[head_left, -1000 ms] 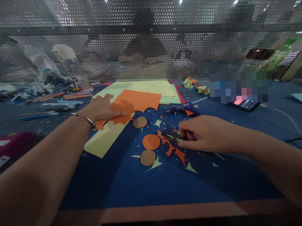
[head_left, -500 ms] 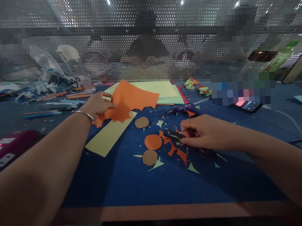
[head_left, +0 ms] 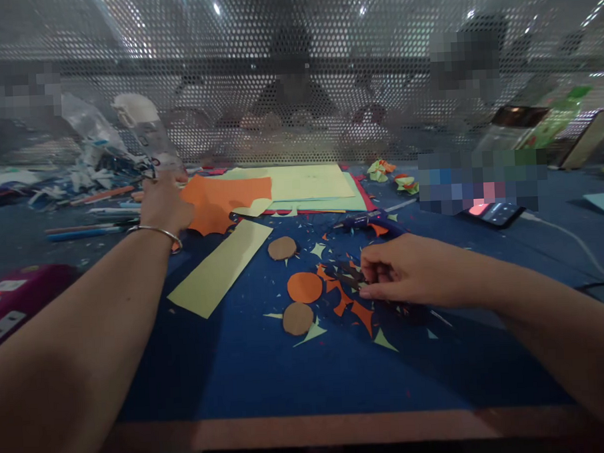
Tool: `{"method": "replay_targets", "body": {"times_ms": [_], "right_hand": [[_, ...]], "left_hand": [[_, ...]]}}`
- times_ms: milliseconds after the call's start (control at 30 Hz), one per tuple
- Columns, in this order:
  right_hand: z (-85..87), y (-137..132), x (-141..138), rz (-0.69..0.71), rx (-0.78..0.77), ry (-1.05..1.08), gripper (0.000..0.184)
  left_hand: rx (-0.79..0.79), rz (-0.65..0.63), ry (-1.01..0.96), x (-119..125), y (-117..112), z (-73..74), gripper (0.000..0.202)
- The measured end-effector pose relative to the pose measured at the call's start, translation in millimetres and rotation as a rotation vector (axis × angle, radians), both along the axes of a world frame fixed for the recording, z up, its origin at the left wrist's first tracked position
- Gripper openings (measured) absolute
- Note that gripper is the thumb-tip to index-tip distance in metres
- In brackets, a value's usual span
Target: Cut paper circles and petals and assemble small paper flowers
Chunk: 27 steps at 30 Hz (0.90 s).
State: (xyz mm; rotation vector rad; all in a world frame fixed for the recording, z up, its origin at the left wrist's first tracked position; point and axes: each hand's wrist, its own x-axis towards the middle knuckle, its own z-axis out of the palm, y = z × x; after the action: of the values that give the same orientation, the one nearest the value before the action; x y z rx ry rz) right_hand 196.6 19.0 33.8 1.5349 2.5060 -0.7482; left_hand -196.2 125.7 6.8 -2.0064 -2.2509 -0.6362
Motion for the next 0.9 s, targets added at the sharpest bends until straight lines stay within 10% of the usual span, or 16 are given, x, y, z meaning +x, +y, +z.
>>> {"method": "replay_targets", "body": {"times_ms": [133,467,900], "right_hand": [[1.1,-1.2,-2.3,0.014,0.029,-0.022,0.02],[-0.7,-2.4,-3.2,0.047,0.062,-0.038,0.017],[-2.0,-1.8,-4.4,0.071,0.085,-0.056,0.017]], "left_hand": [[0.028,0.102,0.056,16.3,-9.3,5.2,0.063],[-0.057,-0.284,0.221,64.2,-8.5,-2.5,0.042],[-0.01,-0.284,0.201,82.2,-10.1,-10.1,0.046]]}}
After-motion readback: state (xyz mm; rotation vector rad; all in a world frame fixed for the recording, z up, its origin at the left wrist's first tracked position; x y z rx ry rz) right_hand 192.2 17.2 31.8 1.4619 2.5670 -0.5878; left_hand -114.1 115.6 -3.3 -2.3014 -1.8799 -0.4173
